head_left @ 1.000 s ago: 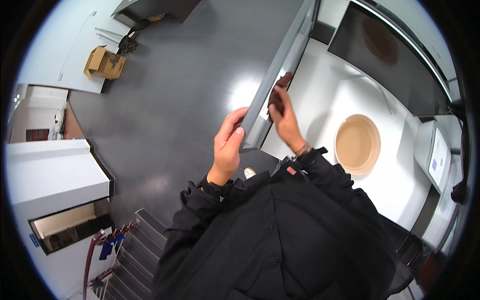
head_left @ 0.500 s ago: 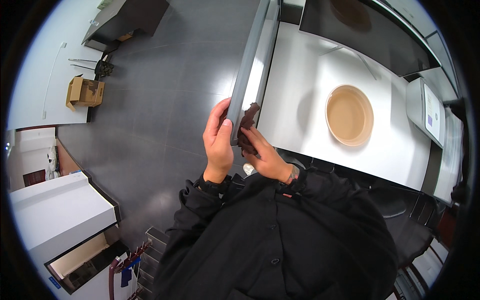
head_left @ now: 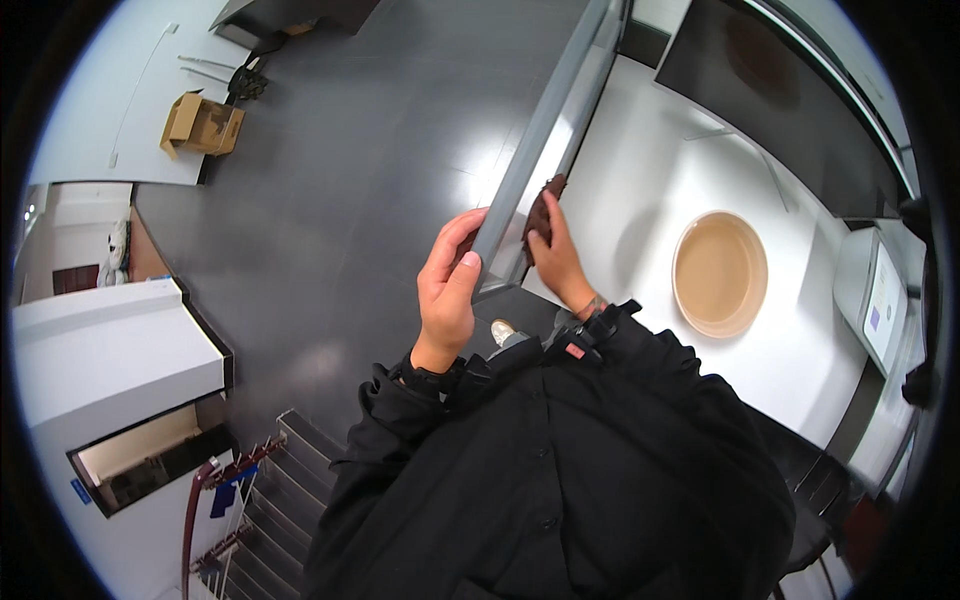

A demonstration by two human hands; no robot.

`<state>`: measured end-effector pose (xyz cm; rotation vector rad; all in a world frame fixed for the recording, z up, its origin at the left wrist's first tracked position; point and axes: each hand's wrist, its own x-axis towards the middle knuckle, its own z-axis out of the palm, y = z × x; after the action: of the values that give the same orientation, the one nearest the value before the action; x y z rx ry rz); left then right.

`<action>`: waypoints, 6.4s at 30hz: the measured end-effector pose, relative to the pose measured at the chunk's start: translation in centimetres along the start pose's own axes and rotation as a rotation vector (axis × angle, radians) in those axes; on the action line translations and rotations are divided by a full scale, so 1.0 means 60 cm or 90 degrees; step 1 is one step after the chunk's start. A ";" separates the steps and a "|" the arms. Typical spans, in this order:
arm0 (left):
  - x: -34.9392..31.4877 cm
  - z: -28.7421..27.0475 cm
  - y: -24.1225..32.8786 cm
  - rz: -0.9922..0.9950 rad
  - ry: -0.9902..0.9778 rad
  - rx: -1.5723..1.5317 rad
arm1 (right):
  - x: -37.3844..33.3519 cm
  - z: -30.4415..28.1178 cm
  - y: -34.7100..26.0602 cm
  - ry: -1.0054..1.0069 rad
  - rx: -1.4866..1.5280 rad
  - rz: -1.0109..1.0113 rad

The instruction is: The person wipes a white desk surface and a printer with a dark cloth. They move a beige bowl to access the area underneath, then wipe the desk edge and a nearby partition. The cloth is wrung out in the bowl and used again to wipe the partition.

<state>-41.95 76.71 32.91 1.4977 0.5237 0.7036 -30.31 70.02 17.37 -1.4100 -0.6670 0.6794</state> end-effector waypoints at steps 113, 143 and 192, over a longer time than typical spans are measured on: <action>-0.008 -0.005 0.010 0.010 0.014 -0.007 | -0.072 0.027 -0.038 -0.087 0.010 0.060; -0.004 0.014 -0.005 0.011 0.086 0.067 | 0.154 -0.099 0.112 0.106 0.501 0.259; -0.016 0.021 0.016 -0.141 0.105 0.107 | 0.235 -0.166 0.130 0.046 0.328 0.250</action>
<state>-41.83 75.06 33.82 1.5147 0.8792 0.6231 -13.83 74.69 9.28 -1.0794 -0.1315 1.0201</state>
